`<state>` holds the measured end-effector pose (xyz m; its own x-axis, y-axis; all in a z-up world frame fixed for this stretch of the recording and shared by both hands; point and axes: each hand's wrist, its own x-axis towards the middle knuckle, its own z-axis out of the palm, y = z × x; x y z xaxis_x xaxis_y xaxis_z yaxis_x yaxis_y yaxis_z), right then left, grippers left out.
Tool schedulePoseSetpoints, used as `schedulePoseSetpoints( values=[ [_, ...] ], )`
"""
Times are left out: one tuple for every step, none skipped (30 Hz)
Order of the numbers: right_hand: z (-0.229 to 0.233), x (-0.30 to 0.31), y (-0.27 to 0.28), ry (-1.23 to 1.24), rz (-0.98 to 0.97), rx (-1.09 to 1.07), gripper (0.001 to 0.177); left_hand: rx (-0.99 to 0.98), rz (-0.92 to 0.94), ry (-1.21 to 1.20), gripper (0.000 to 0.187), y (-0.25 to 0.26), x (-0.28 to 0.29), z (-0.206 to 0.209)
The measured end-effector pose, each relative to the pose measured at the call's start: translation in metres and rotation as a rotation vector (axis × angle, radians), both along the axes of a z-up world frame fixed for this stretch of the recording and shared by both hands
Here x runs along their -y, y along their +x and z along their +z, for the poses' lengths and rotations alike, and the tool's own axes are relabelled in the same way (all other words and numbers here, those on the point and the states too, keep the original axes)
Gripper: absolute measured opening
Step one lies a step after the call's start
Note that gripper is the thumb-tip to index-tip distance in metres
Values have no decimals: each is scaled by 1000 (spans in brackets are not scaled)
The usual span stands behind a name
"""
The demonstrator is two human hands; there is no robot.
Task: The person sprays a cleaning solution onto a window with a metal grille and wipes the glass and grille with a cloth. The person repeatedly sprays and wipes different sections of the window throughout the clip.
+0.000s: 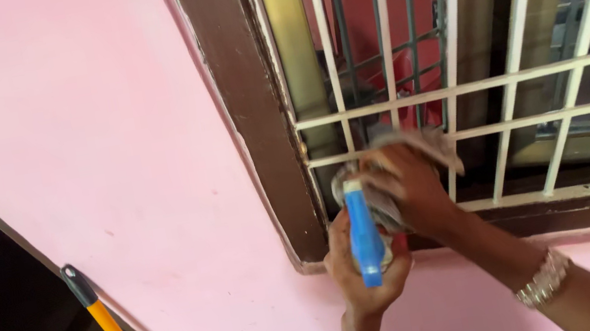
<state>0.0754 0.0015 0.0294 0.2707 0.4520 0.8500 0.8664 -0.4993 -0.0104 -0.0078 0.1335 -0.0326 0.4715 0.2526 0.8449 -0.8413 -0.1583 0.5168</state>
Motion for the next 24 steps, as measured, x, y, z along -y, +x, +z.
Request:
schedulePoseSetpoints(
  values=[
    [-11, 4, -3, 18, 69, 21, 39, -21, 0, -11, 72, -2, -3, 1],
    [-21, 5, -6, 30, 59, 16, 40, -44, -25, -41, 71, -5, -5, 3],
    [-30, 5, -9, 41, 50, 11, 40, -67, -50, -71, 70, -9, -8, 4],
    [-35, 5, -11, 56, 38, -1, 42, -98, -76, -98, 69, -12, -12, 5],
    [-35, 4, -9, 104, 49, 18, 43, -60, -26, -63, 68, -13, -15, 8],
    [-36, 2, -8, 152, 59, 34, 44, -25, 22, -28, 68, -14, -19, 10],
    [-35, -2, -6, 199, 68, 50, 45, 11, 70, 6, 68, -13, -22, 12],
    [-33, -7, -4, 217, 47, 75, 46, -7, 90, 6, 68, -12, -23, 14],
    [-31, -13, 0, 235, 26, 101, 46, -24, 110, 6, 68, -9, -24, 15],
    [-32, -18, 2, 251, 5, 123, 47, -46, 130, 5, 68, -7, -25, 15],
    [-34, -23, 2, 246, 13, 107, 46, -3, 167, 32, 69, -7, -25, 14],
    [-36, -30, 4, 240, 24, 93, 45, 43, 207, 59, 70, -6, -26, 13],
    [-39, -34, 6, 235, 36, 80, 43, 90, 246, 85, 71, -5, -26, 12],
    [-46, -35, 6, 239, 24, 67, 45, 63, 253, 89, 70, -5, -27, 10],
    [-53, -36, 6, 243, 12, 54, 47, 37, 261, 92, 69, -4, -28, 9],
    [-60, -36, 6, 245, 1, 39, 50, 9, 268, 94, 67, -4, -28, 8],
    [-67, -34, 8, 225, 16, 7, 48, -4, 229, 87, 67, -3, -28, 8],
    [-77, -29, 8, 206, 27, -34, 46, -25, 186, 83, 67, -2, -30, 7],
    [-87, -25, 6, 189, 39, -74, 44, -46, 144, 77, 67, -2, -30, 6],
    [-95, -24, 5, 291, 125, -263, 37, -9, 157, 110, 68, -2, -30, 5],
    [-101, -23, 3, 396, 211, -450, 31, 29, 169, 144, 68, -3, -30, 5],
    [-101, -22, 1, 501, 301, -626, 24, 78, 182, 177, 69, -3, -30, 6],
    [-100, -19, -7, 490, 184, -466, 28, 44, 155, 166, 69, -6, -31, 6],
    [-95, -13, -15, 471, 68, -296, 32, 20, 129, 150, 68, -5, -30, 7]
  ],
)
